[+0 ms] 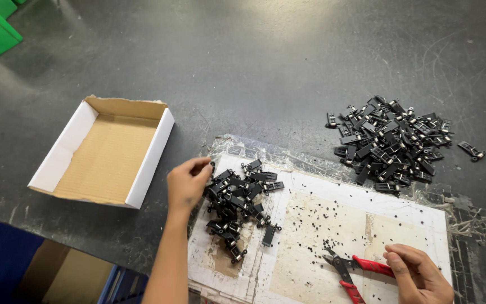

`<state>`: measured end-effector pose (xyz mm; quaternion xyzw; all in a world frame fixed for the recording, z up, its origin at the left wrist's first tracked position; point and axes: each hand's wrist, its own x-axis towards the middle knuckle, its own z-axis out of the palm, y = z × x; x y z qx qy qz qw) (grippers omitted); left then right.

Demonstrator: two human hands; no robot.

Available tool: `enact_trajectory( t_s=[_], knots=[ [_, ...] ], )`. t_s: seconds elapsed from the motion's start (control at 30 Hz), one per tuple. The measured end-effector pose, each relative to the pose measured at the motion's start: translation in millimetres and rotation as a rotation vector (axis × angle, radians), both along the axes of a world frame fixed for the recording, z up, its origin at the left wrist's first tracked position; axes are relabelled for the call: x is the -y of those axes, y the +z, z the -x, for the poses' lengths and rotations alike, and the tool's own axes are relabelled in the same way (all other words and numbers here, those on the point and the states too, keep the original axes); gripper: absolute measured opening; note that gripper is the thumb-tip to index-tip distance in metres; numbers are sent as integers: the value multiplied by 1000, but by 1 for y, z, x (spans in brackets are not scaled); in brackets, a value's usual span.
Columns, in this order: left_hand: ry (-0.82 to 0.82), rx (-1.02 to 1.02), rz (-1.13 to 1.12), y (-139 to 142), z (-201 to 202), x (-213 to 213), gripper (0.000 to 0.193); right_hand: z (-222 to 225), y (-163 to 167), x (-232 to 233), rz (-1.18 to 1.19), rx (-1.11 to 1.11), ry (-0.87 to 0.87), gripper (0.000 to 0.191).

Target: The person uses red-handled flush cutters to trim small protrusions from black plastic electronic components. They pick each component from a pile, cut the excess, and place the trimmed piece into a white cardboard box. The process is repeated for multiple units.

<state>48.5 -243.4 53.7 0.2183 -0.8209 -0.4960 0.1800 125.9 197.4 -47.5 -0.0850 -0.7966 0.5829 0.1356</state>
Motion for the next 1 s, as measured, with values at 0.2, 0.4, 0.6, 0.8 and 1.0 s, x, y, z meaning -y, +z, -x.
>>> enact_trajectory(
  t_s=[0.2,0.4,0.6,0.8,1.0],
  knots=[
    [4,-51,-564,-10,-76,-74,29,-13,-4,4,246,-18,107,15],
    [-265,73,-806,-56,-130,-141,19,-42,5,45,471,238,573,26],
    [-468,228,-755,-105,-144,-182,16,-53,23,59,436,264,723,24],
    [-658,314,-809,-147,-134,-217,13,-77,-18,37,617,257,586,12],
    [-696,231,-833,-124,-113,-232,11,-31,-63,15,-29,212,314,14]
  ],
)
